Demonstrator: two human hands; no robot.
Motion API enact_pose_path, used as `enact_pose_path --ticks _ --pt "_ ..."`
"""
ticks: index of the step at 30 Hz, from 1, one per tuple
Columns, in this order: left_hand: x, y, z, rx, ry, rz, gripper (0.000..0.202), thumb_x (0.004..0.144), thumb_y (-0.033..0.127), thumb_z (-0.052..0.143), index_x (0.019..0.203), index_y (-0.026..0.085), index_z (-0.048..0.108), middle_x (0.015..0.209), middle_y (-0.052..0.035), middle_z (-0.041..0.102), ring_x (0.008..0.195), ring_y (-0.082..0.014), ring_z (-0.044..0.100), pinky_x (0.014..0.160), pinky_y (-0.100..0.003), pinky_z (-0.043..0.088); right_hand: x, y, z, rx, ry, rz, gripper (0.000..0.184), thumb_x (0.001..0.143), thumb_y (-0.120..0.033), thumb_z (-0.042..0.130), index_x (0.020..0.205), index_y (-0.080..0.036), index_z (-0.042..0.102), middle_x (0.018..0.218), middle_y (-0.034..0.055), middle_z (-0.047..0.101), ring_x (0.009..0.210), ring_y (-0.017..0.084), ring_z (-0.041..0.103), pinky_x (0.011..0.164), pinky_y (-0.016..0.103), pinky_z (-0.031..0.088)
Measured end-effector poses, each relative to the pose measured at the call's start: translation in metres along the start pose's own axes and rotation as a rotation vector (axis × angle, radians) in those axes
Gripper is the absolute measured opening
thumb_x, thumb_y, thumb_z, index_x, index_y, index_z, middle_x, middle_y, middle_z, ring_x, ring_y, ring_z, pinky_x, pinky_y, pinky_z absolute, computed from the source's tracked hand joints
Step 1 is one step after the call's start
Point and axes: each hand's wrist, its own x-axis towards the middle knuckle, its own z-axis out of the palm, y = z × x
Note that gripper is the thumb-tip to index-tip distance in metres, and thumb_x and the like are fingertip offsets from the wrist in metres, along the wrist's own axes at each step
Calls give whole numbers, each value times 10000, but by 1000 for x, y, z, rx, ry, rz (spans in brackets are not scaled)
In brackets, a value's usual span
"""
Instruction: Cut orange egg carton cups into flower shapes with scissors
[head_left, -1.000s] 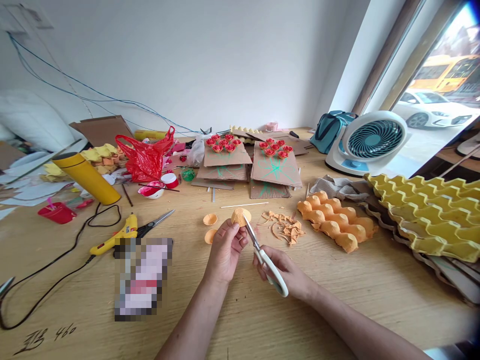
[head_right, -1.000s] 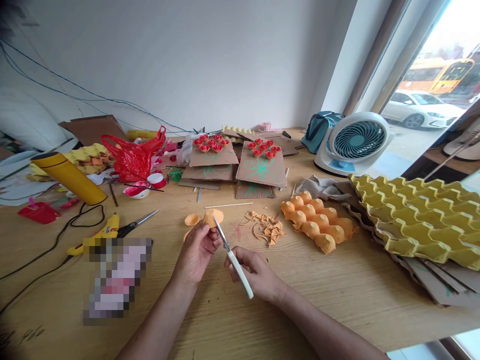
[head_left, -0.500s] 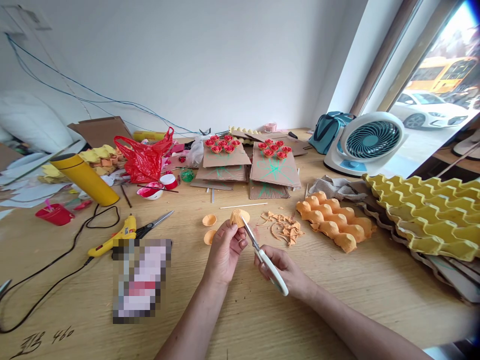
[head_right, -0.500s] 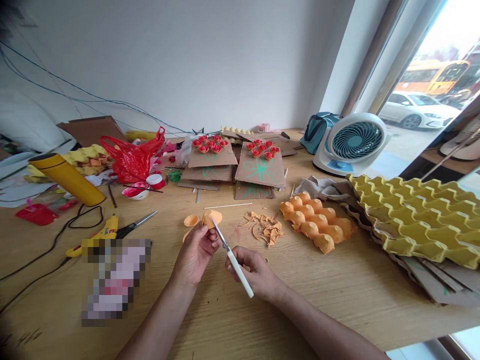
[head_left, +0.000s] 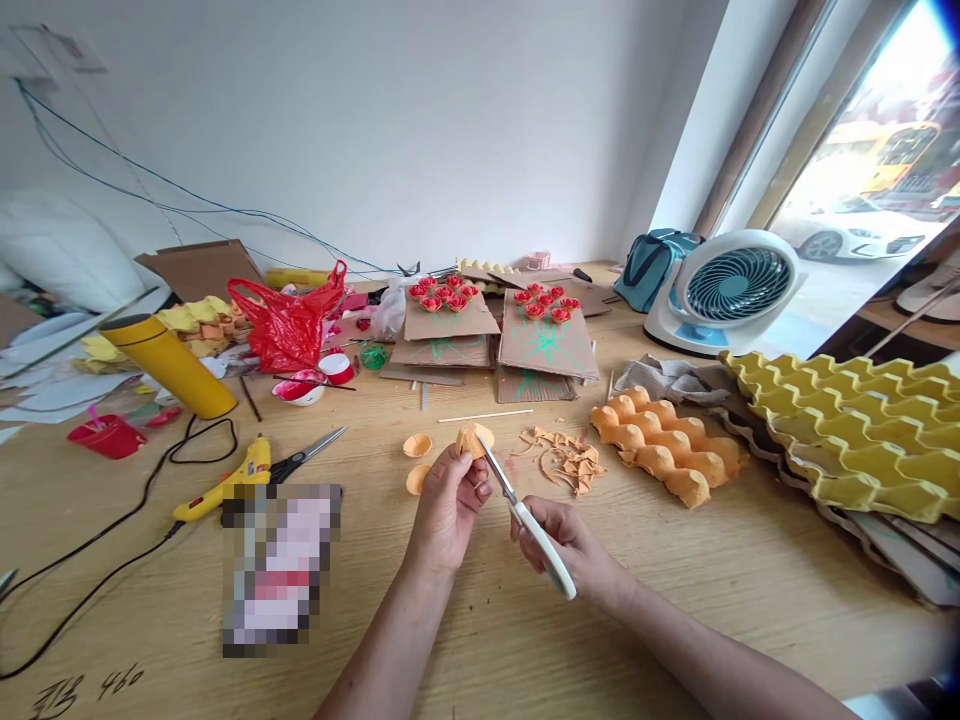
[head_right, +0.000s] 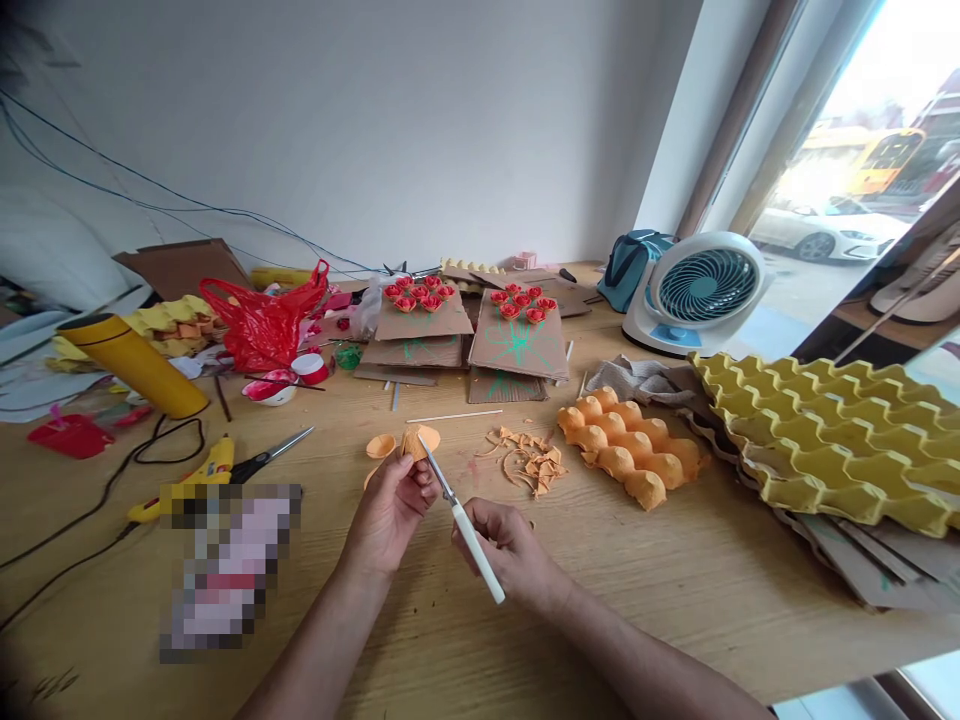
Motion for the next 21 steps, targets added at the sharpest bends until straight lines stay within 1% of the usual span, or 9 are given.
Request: enact_pose_path --ticks 5,9,13,16,21 --pt "1 0 -1 -5 -4 3 242 687 260 827 760 144 627 687 20 592 613 -71 516 537 -187 426 -1 -2 1 -30 28 -2 447 887 -579 634 720 -185 504 544 -68 423 473 69 311 449 215 243" --pt "0 -1 0 5 -4 6 266 690 293 840 792 145 644 714 17 604 617 -72 530 527 -187 431 1 -1 1 -97 49 -31 437 888 -577 630 727 -188 513 560 -57 443 493 80 349 472 222 272" --pt "0 -5 1 13 38 -15 326 649 307 880 801 148 639 701 31 591 595 -57 526 502 -163 416 2 0 0 -164 57 -25 440 884 -578 624 715 -188 511 579 -48 445 517 89 354 487 227 285" --pt "1 -7 0 22 75 -17 332 636 289 886 783 149 622 662 48 568 566 -46 510 487 -148 406 1 0 -1 -198 45 8 416 895 -548 610 720 -184 513 603 -44 440 536 91 358 493 225 286" --pt "2 -6 -1 39 80 -12 329 624 277 880 727 151 595 631 52 559 543 -46 498 470 -148 409 1 1 -2 -201 33 40 325 902 -459 600 748 -182 526 617 -42 450 557 98 378 514 223 306"
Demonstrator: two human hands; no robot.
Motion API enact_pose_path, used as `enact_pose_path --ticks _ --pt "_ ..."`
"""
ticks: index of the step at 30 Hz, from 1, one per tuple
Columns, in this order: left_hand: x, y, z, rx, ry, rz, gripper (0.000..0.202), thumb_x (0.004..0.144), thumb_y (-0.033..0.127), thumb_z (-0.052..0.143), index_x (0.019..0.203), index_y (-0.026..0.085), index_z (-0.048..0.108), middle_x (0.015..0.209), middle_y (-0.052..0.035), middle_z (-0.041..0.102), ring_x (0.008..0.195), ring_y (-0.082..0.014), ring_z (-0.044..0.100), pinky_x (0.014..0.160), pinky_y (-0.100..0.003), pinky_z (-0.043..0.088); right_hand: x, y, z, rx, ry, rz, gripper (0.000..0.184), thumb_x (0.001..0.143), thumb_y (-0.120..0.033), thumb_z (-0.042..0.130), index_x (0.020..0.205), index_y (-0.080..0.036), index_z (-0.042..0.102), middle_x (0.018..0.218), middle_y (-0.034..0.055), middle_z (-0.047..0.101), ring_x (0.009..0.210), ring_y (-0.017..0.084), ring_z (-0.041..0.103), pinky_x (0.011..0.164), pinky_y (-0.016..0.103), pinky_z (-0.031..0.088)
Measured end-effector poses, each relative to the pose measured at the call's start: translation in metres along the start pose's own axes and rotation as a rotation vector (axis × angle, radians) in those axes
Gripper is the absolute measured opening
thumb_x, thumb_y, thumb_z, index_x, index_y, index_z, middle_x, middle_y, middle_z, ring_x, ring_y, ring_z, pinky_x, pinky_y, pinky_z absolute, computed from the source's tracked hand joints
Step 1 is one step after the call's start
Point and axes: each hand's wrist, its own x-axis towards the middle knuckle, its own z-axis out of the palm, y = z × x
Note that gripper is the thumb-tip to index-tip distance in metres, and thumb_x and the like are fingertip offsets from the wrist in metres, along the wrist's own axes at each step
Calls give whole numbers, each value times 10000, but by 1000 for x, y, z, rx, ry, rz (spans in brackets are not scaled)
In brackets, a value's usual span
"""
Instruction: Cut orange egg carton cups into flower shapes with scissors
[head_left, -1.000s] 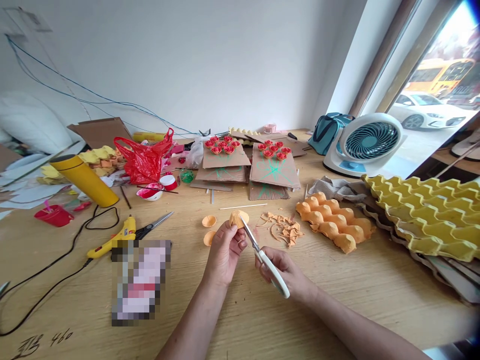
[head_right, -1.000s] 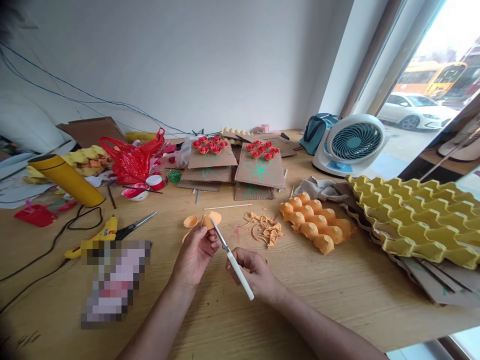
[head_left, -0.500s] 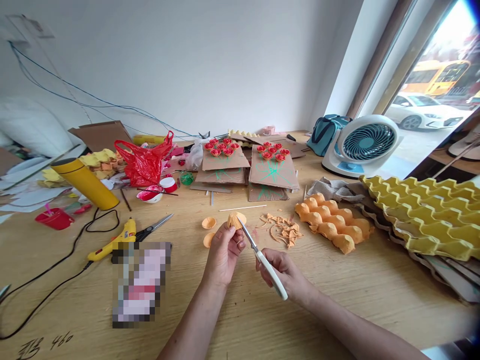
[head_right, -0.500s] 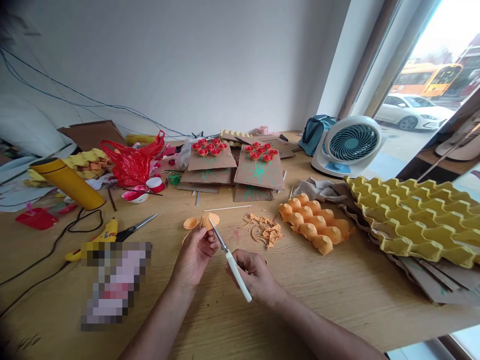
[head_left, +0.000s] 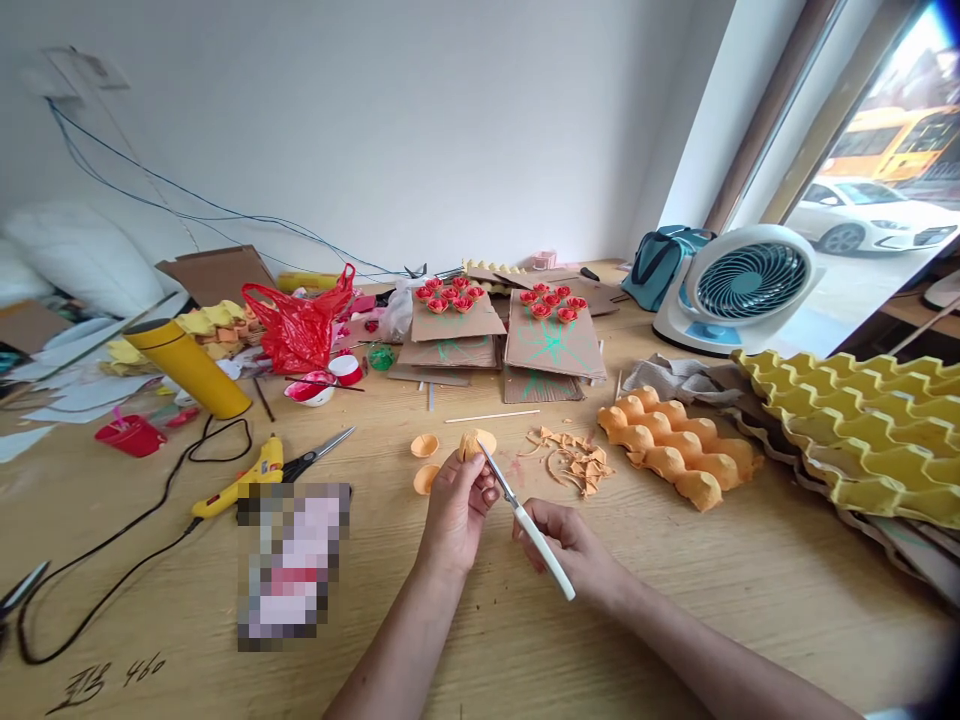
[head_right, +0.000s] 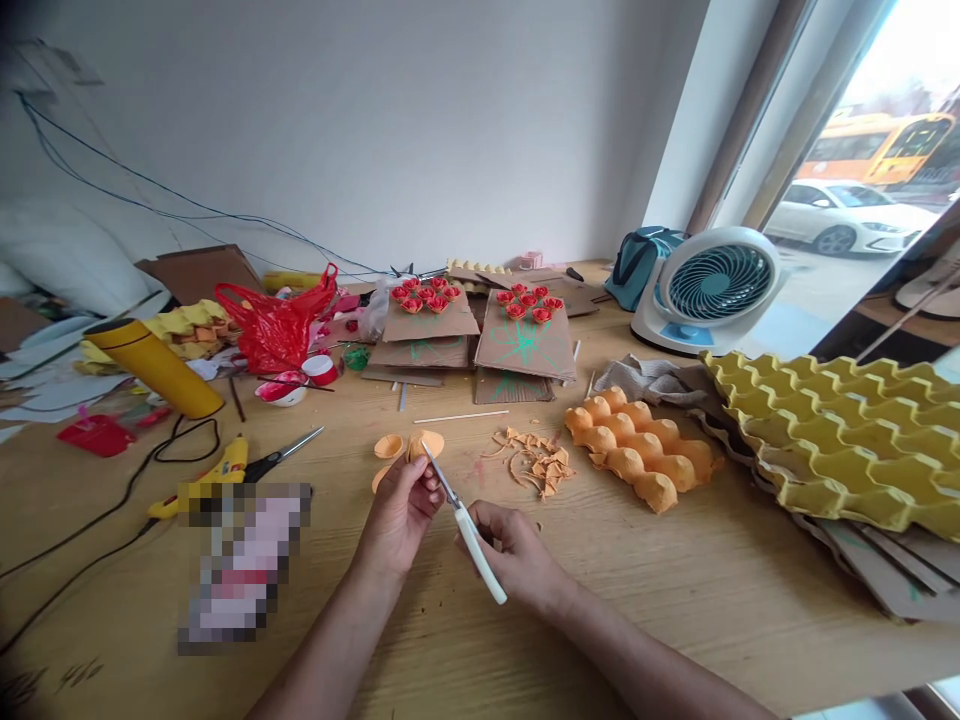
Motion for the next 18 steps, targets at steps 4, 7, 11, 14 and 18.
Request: enact_pose_path --ticks 4,7,11,14,18 --pt "0 1 0 12 -1 3 332 617 286 877 709 153 587 626 50 557 542 -53 497 450 -151 409 -1 0 0 30 -22 4 294 906 -429 593 760 -181 534 611 -40 472 558 101 390 528 227 322" --pt "0 1 0 20 -1 1 339 616 297 876 707 154 583 627 51 554 541 -54 496 448 -152 418 -2 -1 1 42 -31 9 324 908 -461 598 759 -182 528 607 -43 467 552 99 381 522 227 310" --pt "-1 -1 0 30 5 -1 355 613 317 878 716 157 578 639 52 553 540 -51 493 449 -150 417 -2 -1 1 43 -19 11 388 883 -530 634 750 -184 519 619 -45 447 550 94 355 505 222 287" --pt "-2 -2 1 34 12 4 371 615 342 877 714 161 568 640 52 539 544 -52 488 451 -151 412 -2 -1 2 39 -5 10 421 877 -561 637 734 -187 506 613 -51 417 538 90 336 491 220 272" --pt "-4 -5 3 41 34 16 393 617 388 878 778 169 594 653 54 528 563 -55 495 466 -148 408 -2 1 5 21 6 2 436 884 -566 628 713 -189 490 596 -52 412 533 92 336 487 223 265"
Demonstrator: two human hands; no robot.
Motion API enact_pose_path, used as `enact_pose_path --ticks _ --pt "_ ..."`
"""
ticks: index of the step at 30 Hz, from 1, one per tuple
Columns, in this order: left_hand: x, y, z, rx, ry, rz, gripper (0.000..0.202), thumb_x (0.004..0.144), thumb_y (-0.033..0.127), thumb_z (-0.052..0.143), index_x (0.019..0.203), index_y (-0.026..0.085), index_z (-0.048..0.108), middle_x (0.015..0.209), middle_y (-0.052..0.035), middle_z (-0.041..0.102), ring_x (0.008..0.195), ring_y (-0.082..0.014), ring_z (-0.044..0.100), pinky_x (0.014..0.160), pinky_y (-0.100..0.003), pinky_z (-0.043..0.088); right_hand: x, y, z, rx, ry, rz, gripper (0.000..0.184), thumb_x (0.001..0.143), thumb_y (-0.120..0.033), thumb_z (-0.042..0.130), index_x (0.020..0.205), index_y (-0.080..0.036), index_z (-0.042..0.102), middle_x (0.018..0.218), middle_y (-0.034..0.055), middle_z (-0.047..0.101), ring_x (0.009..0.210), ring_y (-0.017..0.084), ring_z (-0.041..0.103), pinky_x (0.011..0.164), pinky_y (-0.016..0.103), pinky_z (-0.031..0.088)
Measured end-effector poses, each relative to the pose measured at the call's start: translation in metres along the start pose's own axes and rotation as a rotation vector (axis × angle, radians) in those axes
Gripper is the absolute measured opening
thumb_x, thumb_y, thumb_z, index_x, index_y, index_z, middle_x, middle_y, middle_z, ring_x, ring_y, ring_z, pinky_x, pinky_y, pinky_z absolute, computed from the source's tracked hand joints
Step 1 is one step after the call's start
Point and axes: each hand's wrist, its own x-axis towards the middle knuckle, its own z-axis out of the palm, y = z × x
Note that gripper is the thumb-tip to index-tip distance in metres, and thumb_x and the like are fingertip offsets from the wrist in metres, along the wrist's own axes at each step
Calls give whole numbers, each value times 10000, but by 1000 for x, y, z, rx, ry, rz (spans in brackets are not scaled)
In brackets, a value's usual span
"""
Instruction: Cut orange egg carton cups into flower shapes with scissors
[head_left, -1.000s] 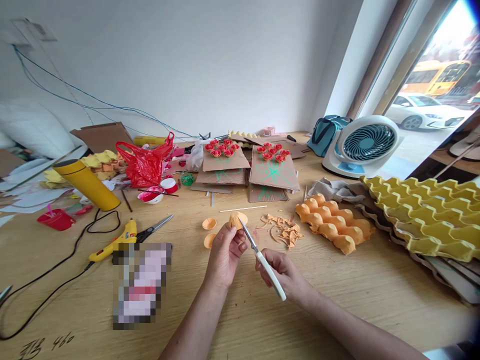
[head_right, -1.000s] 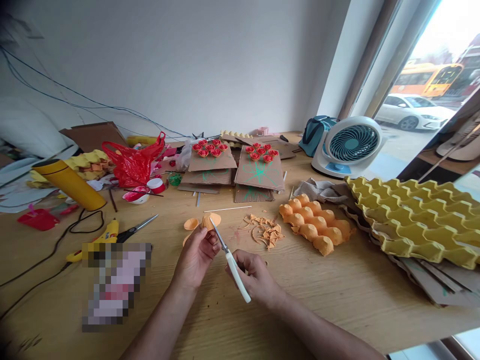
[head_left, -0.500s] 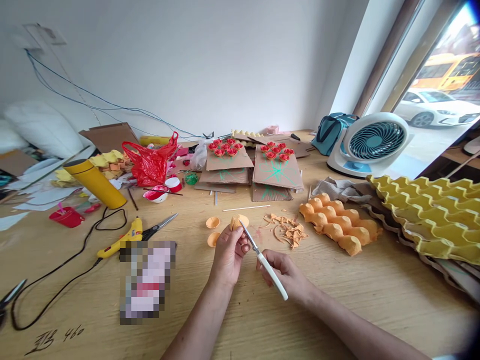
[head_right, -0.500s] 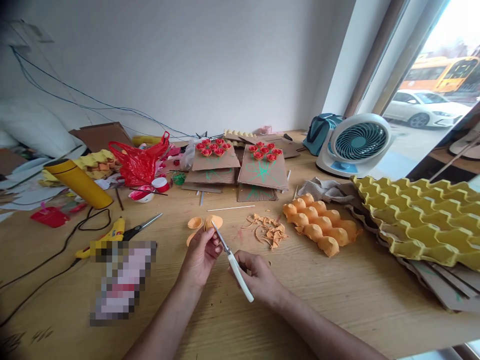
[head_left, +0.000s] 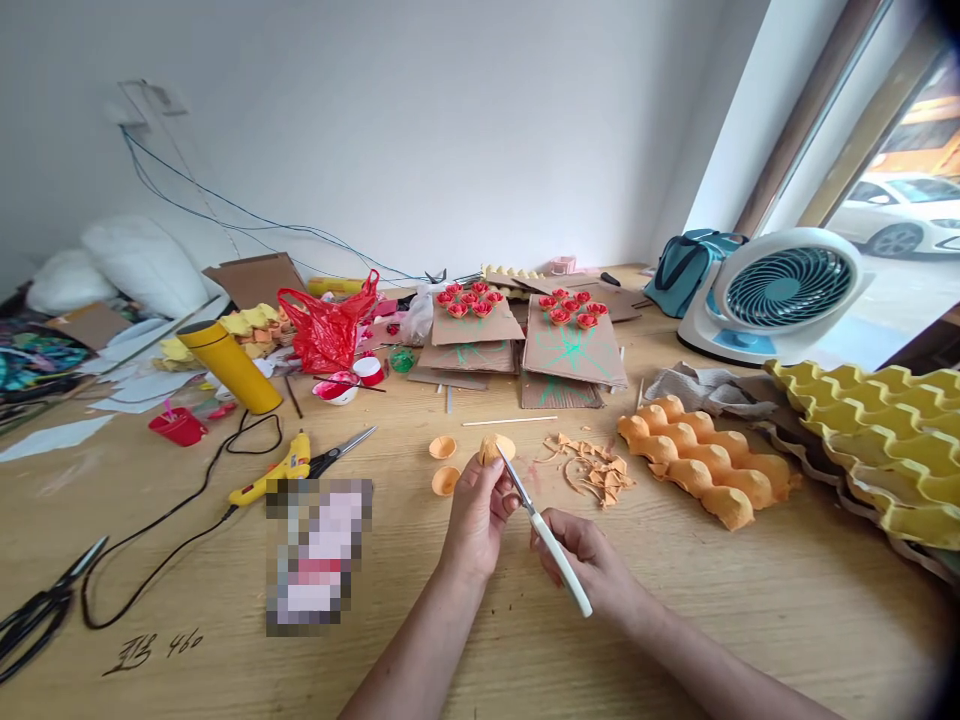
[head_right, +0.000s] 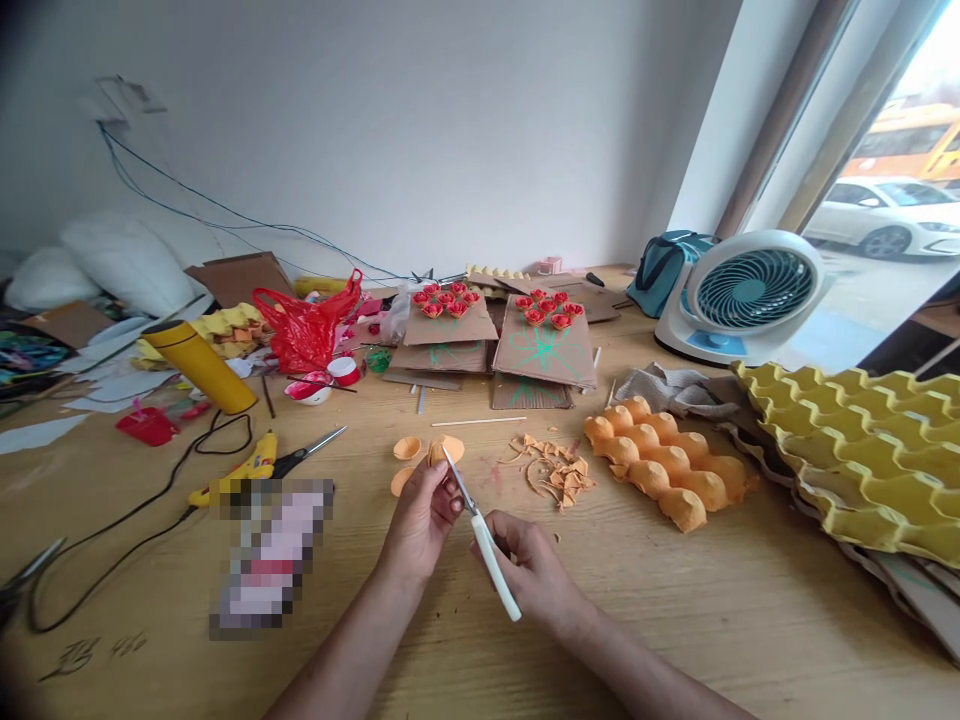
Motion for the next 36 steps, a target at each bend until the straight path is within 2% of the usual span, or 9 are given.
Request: enact_pose_path --ticks 8,14,22,30,36 --pt "-1 -4 3 55 33 -4 437 591 403 900 756 167 571 603 68 502 520 -44 439 479 -147 382 -1 0 5 -45 23 -1 431 907 -554 568 696 -204 433 599 -60 372 544 94 309 495 231 244" --pt "-4 -6 7 99 81 72 436 615 413 866 676 180 502 554 77 457 500 -46 360 477 -167 333 -5 -4 10 -122 33 -46 428 955 -525 475 674 -209 407 611 -54 363 561 104 315 517 246 258" --pt "-7 -6 11 133 96 147 416 642 407 825 646 194 468 524 86 414 485 -57 316 463 -198 286 -7 -3 12 -156 43 -92 412 972 -492 459 679 -213 378 624 -53 338 582 110 292 523 248 250" --pt "-7 -5 10 126 91 148 417 628 413 849 650 189 498 523 86 414 480 -58 333 476 -203 293 -6 -5 10 -196 43 -86 449 954 -542 480 664 -212 388 618 -43 351 583 116 305 531 254 261" --pt "-3 -4 5 30 48 108 387 638 392 873 722 168 569 606 58 493 542 -63 425 515 -185 356 -1 0 7 -131 44 -29 451 938 -555 523 669 -204 431 597 -43 395 566 111 352 523 247 264"
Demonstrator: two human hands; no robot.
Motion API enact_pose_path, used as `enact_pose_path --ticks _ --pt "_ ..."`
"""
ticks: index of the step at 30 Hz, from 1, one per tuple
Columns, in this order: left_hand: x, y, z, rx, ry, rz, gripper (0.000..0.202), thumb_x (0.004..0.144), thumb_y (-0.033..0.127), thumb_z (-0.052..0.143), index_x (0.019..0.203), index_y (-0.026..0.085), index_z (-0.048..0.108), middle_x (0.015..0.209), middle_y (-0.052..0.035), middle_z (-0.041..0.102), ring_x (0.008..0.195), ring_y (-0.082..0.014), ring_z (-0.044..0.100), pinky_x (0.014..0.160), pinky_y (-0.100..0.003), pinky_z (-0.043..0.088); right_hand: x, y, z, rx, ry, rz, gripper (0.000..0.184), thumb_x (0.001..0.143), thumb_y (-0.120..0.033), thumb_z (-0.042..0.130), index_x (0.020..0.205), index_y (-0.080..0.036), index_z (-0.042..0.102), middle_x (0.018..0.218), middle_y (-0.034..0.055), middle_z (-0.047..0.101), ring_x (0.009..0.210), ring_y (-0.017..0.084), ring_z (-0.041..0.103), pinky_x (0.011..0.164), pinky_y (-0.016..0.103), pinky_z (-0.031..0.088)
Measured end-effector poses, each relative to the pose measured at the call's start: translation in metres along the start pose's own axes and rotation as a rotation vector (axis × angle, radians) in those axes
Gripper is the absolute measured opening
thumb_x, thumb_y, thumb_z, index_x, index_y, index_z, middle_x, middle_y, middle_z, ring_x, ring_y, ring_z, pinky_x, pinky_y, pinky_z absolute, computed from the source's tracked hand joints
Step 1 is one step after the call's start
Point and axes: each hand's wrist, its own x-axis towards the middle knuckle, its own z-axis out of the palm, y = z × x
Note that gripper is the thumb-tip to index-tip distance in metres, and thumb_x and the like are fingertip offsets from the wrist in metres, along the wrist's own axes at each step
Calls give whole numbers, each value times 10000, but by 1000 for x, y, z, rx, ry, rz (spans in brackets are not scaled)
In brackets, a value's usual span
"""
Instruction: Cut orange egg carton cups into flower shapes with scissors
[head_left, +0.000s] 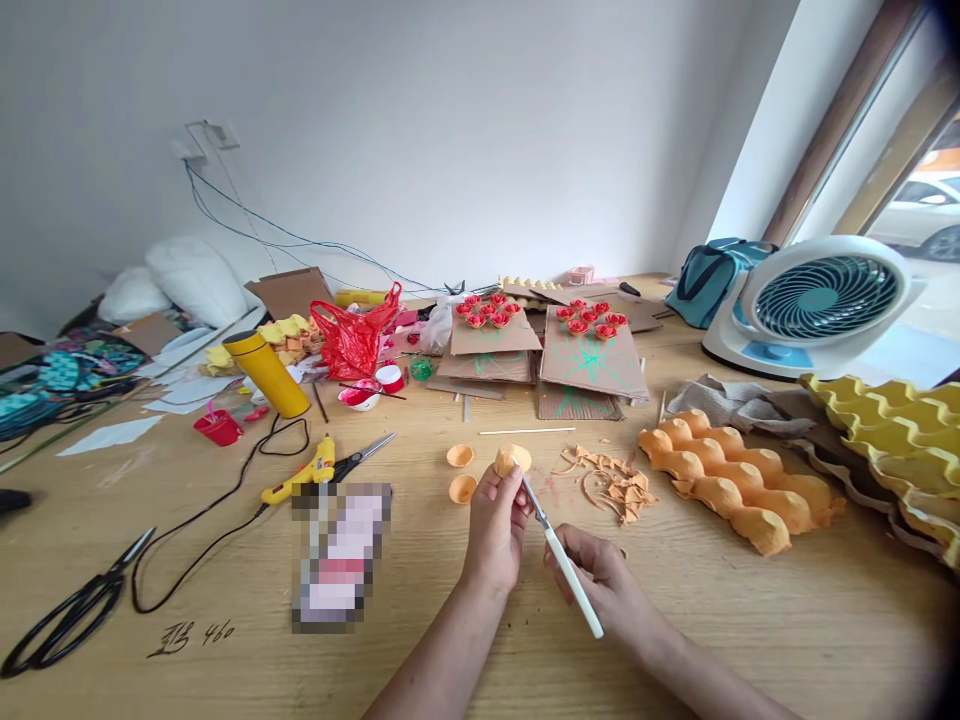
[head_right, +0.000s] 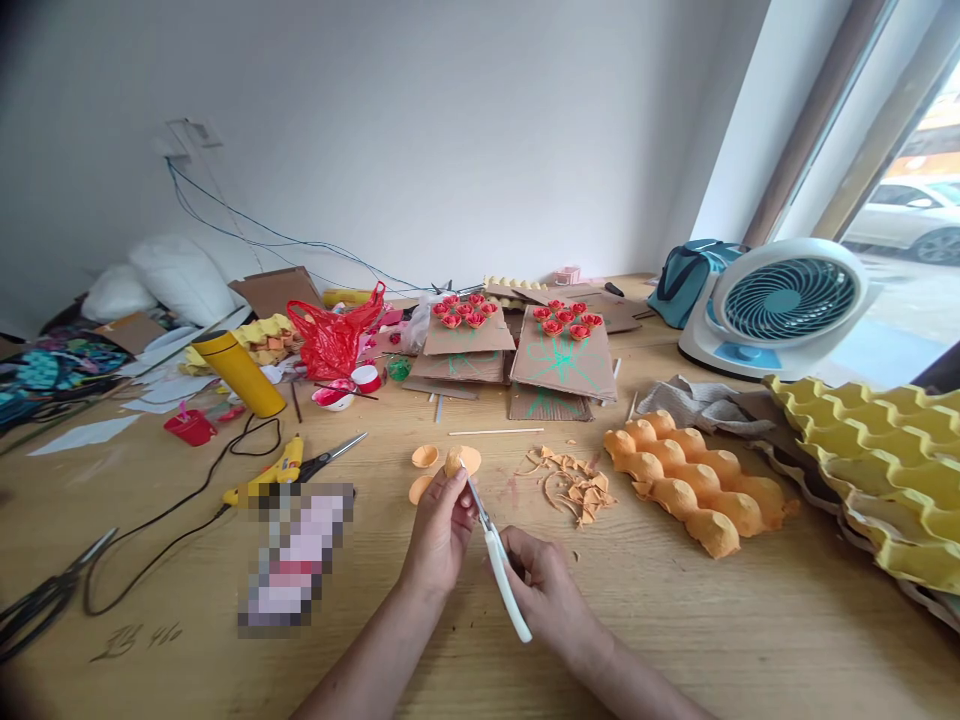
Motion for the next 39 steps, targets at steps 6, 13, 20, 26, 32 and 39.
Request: enact_pose_path --ticks 6,13,20,26,32,39 --pt "8 -1 -7 -57 12 20 352 622 322 900 754 163 615 616 66 504 548 -48 440 514 -162 362 2 -2 1 214 -60 123 444 844 -587 660 717 -191 503 546 -67 422 487 81 334 461 216 267" --pt "20 8 -14 -104 30 108 340 603 291 912 793 172 657 659 65 534 574 -40 460 546 -159 397 1 -4 4 342 -128 168 438 840 -567 674 706 -194 488 506 -81 436 441 63 332 444 205 288" --pt "23 12 -17 -142 10 98 289 647 278 885 792 170 660 650 59 529 577 -50 472 545 -177 406 5 -5 1 389 -174 198 557 781 -730 643 753 -188 518 481 -69 470 411 71 367 410 211 269" --pt "18 13 -12 -185 -27 -9 316 623 311 874 754 154 634 648 39 542 566 -66 470 513 -190 406 4 -6 -1 380 -156 139 577 793 -743 630 769 -175 532 502 -61 477 441 71 371 441 214 279" --pt "19 15 -13 -219 -41 -75 334 624 313 873 777 160 619 641 47 522 555 -61 466 502 -179 407 2 0 2 385 -136 135 478 834 -634 663 760 -183 523 544 -72 448 462 64 333 453 211 270" --pt "14 10 -11 -189 -72 -155 396 574 288 923 806 142 637 712 35 553 559 -41 465 478 -155 390 1 -5 0 208 -43 83 434 844 -577 669 735 -184 521 617 -51 442 542 85 372 492 214 285"
